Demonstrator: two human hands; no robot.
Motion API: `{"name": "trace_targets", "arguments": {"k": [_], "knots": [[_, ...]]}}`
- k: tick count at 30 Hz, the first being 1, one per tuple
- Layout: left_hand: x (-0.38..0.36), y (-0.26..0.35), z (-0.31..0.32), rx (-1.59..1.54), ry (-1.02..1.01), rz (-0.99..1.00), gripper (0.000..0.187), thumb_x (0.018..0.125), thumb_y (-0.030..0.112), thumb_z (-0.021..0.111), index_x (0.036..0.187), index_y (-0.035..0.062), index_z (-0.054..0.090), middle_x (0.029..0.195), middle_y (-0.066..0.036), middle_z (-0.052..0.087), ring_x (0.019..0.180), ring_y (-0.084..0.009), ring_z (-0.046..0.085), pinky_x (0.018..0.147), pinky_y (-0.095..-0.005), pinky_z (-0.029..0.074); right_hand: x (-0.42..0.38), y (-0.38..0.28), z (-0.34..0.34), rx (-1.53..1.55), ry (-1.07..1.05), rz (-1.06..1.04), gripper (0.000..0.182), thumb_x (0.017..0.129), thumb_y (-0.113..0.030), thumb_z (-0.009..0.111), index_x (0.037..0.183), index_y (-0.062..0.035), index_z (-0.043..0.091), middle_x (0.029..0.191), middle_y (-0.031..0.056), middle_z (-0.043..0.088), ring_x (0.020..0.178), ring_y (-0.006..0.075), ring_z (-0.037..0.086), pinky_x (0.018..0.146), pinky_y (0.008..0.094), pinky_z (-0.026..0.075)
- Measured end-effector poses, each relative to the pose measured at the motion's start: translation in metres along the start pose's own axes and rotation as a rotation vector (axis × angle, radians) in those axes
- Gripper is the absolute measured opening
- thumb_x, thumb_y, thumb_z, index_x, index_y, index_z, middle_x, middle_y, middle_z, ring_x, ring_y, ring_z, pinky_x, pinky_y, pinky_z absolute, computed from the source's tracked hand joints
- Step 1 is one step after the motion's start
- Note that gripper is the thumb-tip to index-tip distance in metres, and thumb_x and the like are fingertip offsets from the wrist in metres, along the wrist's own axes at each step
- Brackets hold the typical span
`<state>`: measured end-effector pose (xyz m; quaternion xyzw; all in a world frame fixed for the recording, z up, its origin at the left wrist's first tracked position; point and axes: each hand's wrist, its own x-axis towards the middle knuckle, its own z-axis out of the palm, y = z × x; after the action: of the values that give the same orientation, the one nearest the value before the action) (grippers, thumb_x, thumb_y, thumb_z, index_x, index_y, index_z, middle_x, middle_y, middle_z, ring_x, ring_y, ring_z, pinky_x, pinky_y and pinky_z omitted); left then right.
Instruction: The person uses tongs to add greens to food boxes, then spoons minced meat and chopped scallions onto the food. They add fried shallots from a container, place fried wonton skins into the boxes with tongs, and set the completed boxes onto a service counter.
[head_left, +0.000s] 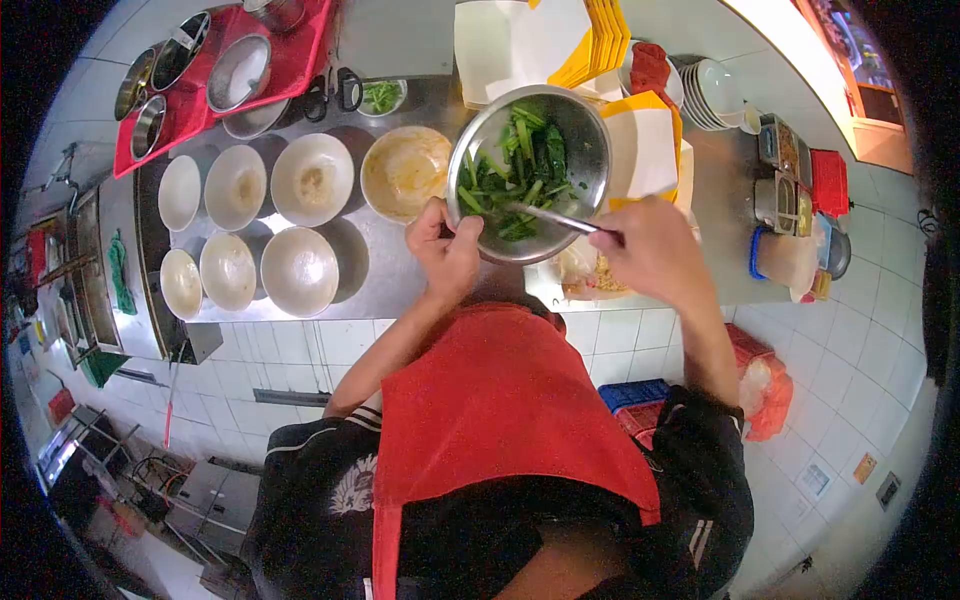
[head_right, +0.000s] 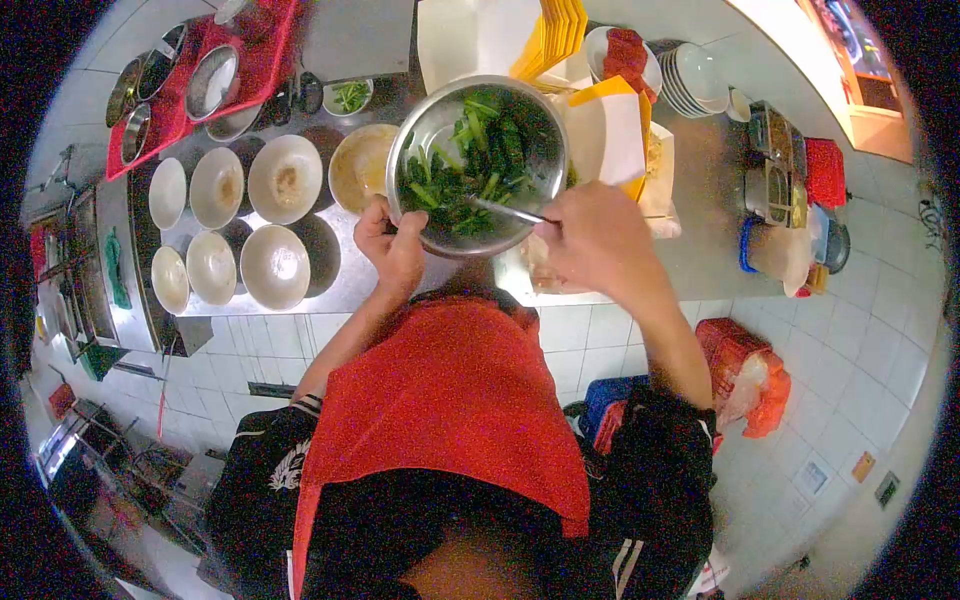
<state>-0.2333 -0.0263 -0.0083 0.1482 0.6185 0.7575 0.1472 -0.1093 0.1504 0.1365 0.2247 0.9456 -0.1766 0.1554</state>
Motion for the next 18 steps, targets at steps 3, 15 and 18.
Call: {"name": "trace_targets", "arguments": {"k": [3, 15, 18], "knots": [[0.001, -0.004, 0.002, -0.031, 0.012, 0.013, 0.029, 0.073, -0.002, 0.062, 0.062, 0.007, 0.036, 0.061, 0.005, 0.043, 0.059, -0.0035, 0.036, 0.052, -0.0214, 0.031, -0.012, 0.004, -0.024, 0.048, 0.082, 0.012, 0.023, 0.077, -0.025, 0.069, 0.08, -0.002, 0.071, 0.071, 0.0189, 0.064, 0.071, 0.037, 0.062, 0.068, 0.0457, 0.05], [-0.002, -0.005, 0.001, 0.038, -0.021, 0.076, 0.028, 0.073, -0.001, 0.063, 0.062, 0.0064, 0.038, 0.061, 0.004, 0.044, 0.059, -0.0036, 0.037, 0.052, -0.0216, 0.032, -0.003, 0.021, -0.009, -0.184, 0.196, 0.196, 0.02, 0.079, -0.024, 0.068, 0.083, -0.0046, 0.072, 0.075, 0.0169, 0.066, 0.074, 0.0368, 0.063, 0.07, 0.0461, 0.05], [0.001, -0.001, -0.001, 0.021, -0.002, 0.045, 0.028, 0.073, -0.001, 0.062, 0.063, 0.0064, 0.038, 0.061, 0.004, 0.044, 0.059, -0.0036, 0.037, 0.052, -0.0216, 0.032, -0.012, 0.022, -0.02, -0.084, 0.237, 0.143, 0.019, 0.08, -0.022, 0.067, 0.08, -0.0043, 0.072, 0.074, 0.0168, 0.066, 0.072, 0.0363, 0.064, 0.067, 0.0459, 0.05]]}}
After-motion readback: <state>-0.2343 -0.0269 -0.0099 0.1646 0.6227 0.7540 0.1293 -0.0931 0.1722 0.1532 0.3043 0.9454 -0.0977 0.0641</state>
